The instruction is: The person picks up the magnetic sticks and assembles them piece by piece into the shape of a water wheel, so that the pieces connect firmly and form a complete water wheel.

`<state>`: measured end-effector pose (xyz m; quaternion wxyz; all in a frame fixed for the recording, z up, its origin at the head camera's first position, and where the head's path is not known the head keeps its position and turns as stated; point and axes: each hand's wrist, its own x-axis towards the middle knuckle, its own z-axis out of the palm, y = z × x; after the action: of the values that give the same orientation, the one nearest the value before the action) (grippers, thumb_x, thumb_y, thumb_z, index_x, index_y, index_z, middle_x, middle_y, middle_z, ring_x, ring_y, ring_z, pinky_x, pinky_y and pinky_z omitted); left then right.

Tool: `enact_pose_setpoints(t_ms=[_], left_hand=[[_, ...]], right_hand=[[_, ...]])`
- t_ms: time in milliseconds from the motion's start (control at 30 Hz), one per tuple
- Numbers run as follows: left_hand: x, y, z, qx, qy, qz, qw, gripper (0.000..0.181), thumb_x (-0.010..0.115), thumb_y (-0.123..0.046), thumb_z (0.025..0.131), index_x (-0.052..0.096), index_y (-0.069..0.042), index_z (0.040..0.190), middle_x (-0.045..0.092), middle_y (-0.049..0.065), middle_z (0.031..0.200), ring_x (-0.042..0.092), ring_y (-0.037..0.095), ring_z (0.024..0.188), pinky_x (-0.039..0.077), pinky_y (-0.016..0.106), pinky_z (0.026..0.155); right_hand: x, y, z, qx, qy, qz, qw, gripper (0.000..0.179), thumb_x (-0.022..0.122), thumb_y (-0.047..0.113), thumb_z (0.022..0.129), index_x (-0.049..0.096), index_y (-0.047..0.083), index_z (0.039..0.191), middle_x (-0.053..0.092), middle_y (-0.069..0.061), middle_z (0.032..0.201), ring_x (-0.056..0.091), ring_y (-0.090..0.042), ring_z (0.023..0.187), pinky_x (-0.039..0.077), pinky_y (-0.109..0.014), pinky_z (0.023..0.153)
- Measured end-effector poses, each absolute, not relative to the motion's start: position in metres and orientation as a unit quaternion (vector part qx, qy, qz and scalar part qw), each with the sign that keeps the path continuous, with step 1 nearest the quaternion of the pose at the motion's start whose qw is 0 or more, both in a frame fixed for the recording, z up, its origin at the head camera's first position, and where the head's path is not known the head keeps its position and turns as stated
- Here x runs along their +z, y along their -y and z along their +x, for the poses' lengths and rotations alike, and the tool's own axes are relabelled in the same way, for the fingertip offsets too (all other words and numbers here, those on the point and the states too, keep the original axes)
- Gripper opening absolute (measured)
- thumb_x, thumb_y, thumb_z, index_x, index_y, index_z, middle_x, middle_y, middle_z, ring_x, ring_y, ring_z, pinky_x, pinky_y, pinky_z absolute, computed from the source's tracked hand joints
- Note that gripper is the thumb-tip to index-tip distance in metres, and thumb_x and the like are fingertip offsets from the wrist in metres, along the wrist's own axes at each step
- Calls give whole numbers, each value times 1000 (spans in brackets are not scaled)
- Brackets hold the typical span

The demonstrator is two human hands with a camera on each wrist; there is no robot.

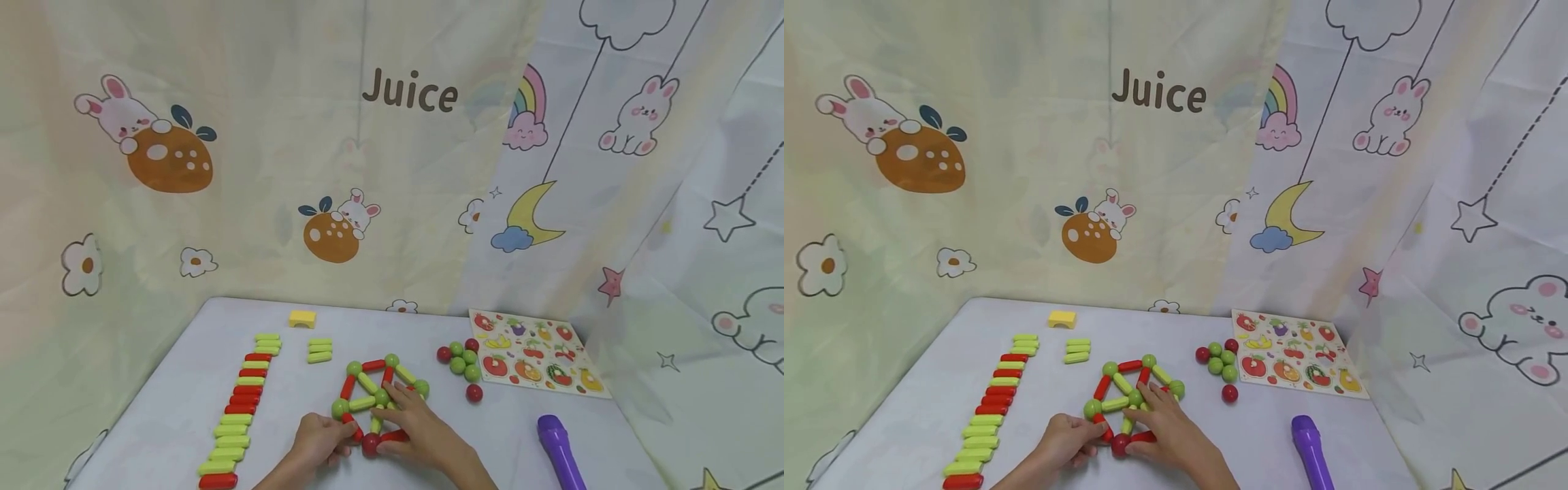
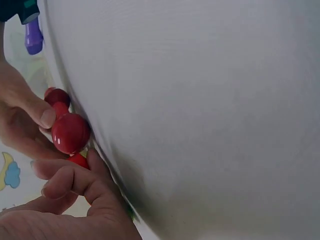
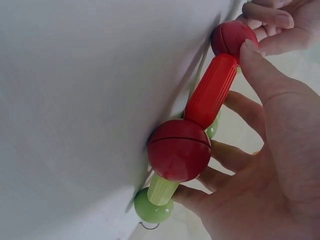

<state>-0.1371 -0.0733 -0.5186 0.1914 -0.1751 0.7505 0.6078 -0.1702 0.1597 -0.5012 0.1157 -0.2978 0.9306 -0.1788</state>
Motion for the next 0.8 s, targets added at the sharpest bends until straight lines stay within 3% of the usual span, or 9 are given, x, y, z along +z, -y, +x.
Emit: enact_pose_setpoints(t_ms=[433, 800], left_hand=[[-524, 72, -137, 602, -763, -155, 175, 28, 80, -29, 100, 74, -2, 93, 74, 2, 69, 56, 8, 52, 41, 20, 52], [-532, 65, -138, 615, -765, -140, 135, 29, 78, -25, 101, 65, 0, 94, 79, 6, 75, 63, 7, 51, 44, 20, 50]], right_hand=[[-502, -158, -168, -173, -934, -295, 106, 58, 81, 53, 92, 68, 36, 146, 36, -8, 174, 31, -44, 159, 43, -64, 116], [-508, -158, -168, -172, -927, -324, 79, 50, 80, 47, 95, 70, 39, 144, 36, -17, 172, 29, -45, 160, 31, -70, 122]])
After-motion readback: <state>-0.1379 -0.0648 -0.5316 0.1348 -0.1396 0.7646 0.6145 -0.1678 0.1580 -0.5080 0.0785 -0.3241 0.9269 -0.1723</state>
